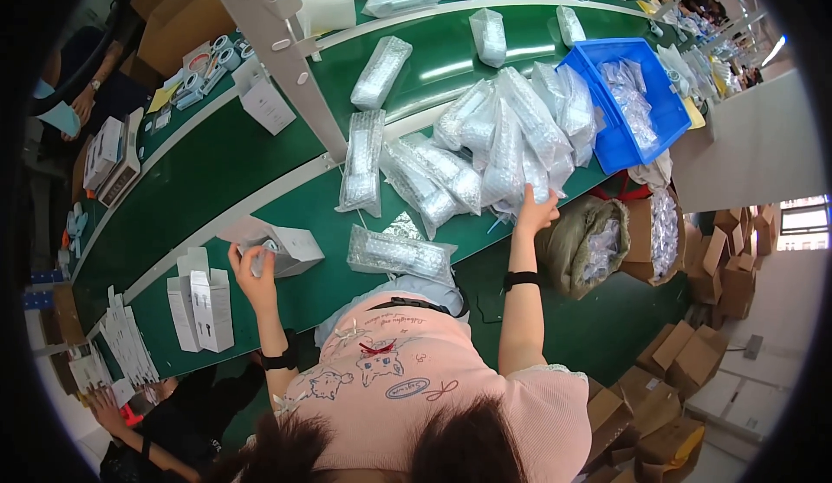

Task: The person packages items by hand by picking up a box, inserting a small component, and then placing a bubble-wrapped object inside. They set the box aside and repeat the process, occasionally reaching into a blue bin to retrieve more components.

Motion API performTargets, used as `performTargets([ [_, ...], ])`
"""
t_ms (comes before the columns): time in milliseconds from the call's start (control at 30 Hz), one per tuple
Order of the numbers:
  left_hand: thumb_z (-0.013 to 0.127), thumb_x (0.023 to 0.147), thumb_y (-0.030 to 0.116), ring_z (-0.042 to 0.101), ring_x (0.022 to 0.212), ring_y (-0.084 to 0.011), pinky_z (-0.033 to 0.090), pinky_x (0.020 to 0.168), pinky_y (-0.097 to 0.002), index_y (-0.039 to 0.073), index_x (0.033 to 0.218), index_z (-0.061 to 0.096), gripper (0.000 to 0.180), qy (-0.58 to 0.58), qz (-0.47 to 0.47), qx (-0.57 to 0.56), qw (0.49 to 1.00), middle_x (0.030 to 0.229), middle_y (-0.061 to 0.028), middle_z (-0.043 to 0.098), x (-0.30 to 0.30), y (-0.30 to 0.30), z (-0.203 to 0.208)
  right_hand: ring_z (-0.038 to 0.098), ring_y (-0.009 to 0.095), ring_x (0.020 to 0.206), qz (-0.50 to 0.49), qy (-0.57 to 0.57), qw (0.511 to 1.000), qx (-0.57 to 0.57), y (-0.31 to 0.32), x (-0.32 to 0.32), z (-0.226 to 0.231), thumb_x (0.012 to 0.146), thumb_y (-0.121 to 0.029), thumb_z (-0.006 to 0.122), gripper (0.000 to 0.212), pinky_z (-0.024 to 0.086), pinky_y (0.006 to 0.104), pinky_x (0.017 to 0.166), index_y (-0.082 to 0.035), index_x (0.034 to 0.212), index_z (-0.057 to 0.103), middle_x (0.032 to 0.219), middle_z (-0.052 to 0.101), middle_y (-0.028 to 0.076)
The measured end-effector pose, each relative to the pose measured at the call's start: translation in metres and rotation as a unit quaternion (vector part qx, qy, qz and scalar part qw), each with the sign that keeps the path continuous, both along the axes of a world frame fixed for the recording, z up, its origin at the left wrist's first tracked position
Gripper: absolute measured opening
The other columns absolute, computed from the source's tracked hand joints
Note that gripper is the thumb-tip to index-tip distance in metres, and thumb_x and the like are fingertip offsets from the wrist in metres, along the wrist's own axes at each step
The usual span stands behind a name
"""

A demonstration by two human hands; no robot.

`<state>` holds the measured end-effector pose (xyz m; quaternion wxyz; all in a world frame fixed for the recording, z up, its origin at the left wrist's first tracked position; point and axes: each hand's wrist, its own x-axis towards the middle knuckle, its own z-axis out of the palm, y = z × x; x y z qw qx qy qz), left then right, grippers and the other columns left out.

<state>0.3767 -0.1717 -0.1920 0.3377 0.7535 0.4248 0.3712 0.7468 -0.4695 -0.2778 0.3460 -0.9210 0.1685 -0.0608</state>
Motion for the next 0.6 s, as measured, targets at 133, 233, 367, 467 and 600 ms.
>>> performTargets([
  [133, 0.064, 0.069, 0.007, 0.042, 0.107, -0.0316, 0.031, 0.090, -0.0350, 0.004, 0.082, 0.057, 0.015, 0.000, 0.002, -0.002, 1.000, 0.116, -0.0169, 0.041, 0.005, 0.002, 0.003, 0.036, 0.038, 0.109, -0.017, -0.014, 0.999, 0.036, 0.021, 0.010, -0.005, 0.070, -0.044, 0.061, 0.068, 0.030, 0.0410, 0.092, -0.010, 0.124, 0.036, 0.121, 0.031, 0.025],
  [233, 0.064, 0.069, 0.007, 0.042, 0.107, -0.0315, 0.031, 0.090, -0.0350, 0.004, 0.082, 0.057, 0.014, 0.000, -0.006, -0.005, 1.000, 0.117, -0.0169, 0.041, 0.008, 0.003, 0.006, 0.034, 0.034, 0.111, 0.014, -0.030, 0.992, 0.122, 0.022, 0.013, -0.003, 0.074, -0.037, 0.061, 0.063, 0.028, 0.0373, 0.095, -0.004, 0.122, 0.036, 0.119, 0.035, 0.023],
  [367, 0.063, 0.070, 0.007, 0.042, 0.108, -0.0312, 0.031, 0.090, -0.0347, 0.004, 0.082, 0.057, 0.014, 0.019, -0.005, -0.010, 1.000, 0.117, -0.0169, 0.041, 0.003, 0.003, 0.005, 0.034, 0.034, 0.111, 0.048, -0.140, 0.983, 0.113, -0.002, 0.001, -0.013, 0.074, -0.032, 0.061, 0.055, 0.028, 0.0380, 0.095, -0.003, 0.117, 0.042, 0.118, 0.036, 0.022],
  [467, 0.062, 0.070, 0.006, 0.041, 0.109, -0.0314, 0.031, 0.090, -0.0347, 0.005, 0.082, 0.057, 0.014, 0.008, 0.005, -0.029, 1.000, 0.117, -0.0171, 0.041, -0.001, 0.002, 0.005, 0.031, 0.036, 0.114, 0.158, -0.225, 0.961, -0.022, -0.021, -0.029, -0.013, 0.071, -0.030, 0.063, 0.045, 0.025, 0.0433, 0.096, -0.008, 0.109, 0.049, 0.121, 0.036, 0.019],
  [600, 0.063, 0.069, 0.004, 0.045, 0.103, -0.0310, 0.034, 0.086, -0.0339, 0.003, 0.082, 0.056, 0.015, 0.014, 0.007, -0.002, 1.000, 0.115, -0.0177, 0.041, 0.001, 0.005, 0.003, 0.028, 0.036, 0.118, 0.317, -0.256, 0.877, -0.255, -0.009, -0.057, 0.011, 0.065, -0.027, 0.067, 0.035, 0.020, 0.0524, 0.096, -0.011, 0.094, 0.056, 0.124, 0.036, 0.013],
])
